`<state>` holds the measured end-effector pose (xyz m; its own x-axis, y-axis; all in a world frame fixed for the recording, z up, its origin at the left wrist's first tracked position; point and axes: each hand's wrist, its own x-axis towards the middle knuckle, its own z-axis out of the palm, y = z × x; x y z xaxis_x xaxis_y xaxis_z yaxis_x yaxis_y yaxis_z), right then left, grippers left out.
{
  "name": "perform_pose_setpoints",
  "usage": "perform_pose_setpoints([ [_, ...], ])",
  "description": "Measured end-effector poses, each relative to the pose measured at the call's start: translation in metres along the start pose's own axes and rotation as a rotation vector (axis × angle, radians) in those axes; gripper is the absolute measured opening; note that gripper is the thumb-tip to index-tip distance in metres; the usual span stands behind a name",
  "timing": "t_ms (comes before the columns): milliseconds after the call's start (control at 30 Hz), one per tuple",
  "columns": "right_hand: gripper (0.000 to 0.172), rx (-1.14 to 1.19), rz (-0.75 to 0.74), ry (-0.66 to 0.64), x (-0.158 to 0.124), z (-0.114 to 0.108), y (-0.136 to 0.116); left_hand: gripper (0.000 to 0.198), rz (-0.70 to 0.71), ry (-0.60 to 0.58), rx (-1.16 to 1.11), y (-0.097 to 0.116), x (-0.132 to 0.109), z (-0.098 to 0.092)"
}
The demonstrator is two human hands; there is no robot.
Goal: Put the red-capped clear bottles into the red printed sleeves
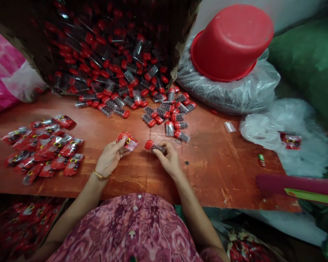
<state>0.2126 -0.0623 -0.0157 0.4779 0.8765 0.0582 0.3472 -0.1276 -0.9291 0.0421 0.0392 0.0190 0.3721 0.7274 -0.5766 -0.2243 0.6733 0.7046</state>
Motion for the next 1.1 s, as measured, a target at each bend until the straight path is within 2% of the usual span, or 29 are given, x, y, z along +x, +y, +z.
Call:
perform_pose_setpoints([
  [67, 0.023, 0.236, 0.078, -0.060, -0.008, 0.003, -0.012, 0.037, 0.012, -0.016, 0.010, -0.001, -0.001, 0.000],
  [133, 0.023, 0.334, 0.111, -0.144, -0.011, 0.006, -0.024, 0.036, 0.021, -0.042, 0.024, -0.001, -0.002, 0.002],
  [200, 0.021, 0.340, 0.118, -0.191, -0.011, 0.009, -0.031, 0.035, 0.027, -0.059, 0.043, -0.002, -0.003, 0.003],
  [333, 0.016, 0.276, 0.111, -0.202, -0.010, 0.014, -0.035, 0.038, 0.037, -0.035, 0.066, -0.001, -0.003, 0.002],
  [533, 0.021, 0.285, 0.117, -0.136, -0.007, 0.020, -0.039, 0.039, 0.079, -0.034, 0.077, 0.003, -0.003, 0.003],
  [667, 0.023, 0.345, 0.163, -0.183, -0.006, 0.024, -0.041, 0.038, 0.122, -0.060, 0.018, 0.002, -0.004, 0.010],
  [867, 0.018, 0.313, 0.077, 0.009, -0.011, 0.037, -0.035, 0.038, 0.122, -0.060, -0.047, -0.012, -0.004, 0.016],
  [1000, 0.017, 0.341, 0.070, 0.107, -0.009, 0.047, -0.037, 0.037, 0.144, -0.052, -0.081, -0.023, -0.005, 0.020],
  [1067, 0.018, 0.364, 0.089, 0.106, -0.006, 0.050, -0.038, 0.036, 0.153, -0.048, -0.100, -0.025, -0.004, 0.021],
  [1100, 0.018, 0.378, 0.109, 0.063, -0.005, 0.051, -0.038, 0.035, 0.162, -0.037, -0.108, -0.024, -0.004, 0.021],
])
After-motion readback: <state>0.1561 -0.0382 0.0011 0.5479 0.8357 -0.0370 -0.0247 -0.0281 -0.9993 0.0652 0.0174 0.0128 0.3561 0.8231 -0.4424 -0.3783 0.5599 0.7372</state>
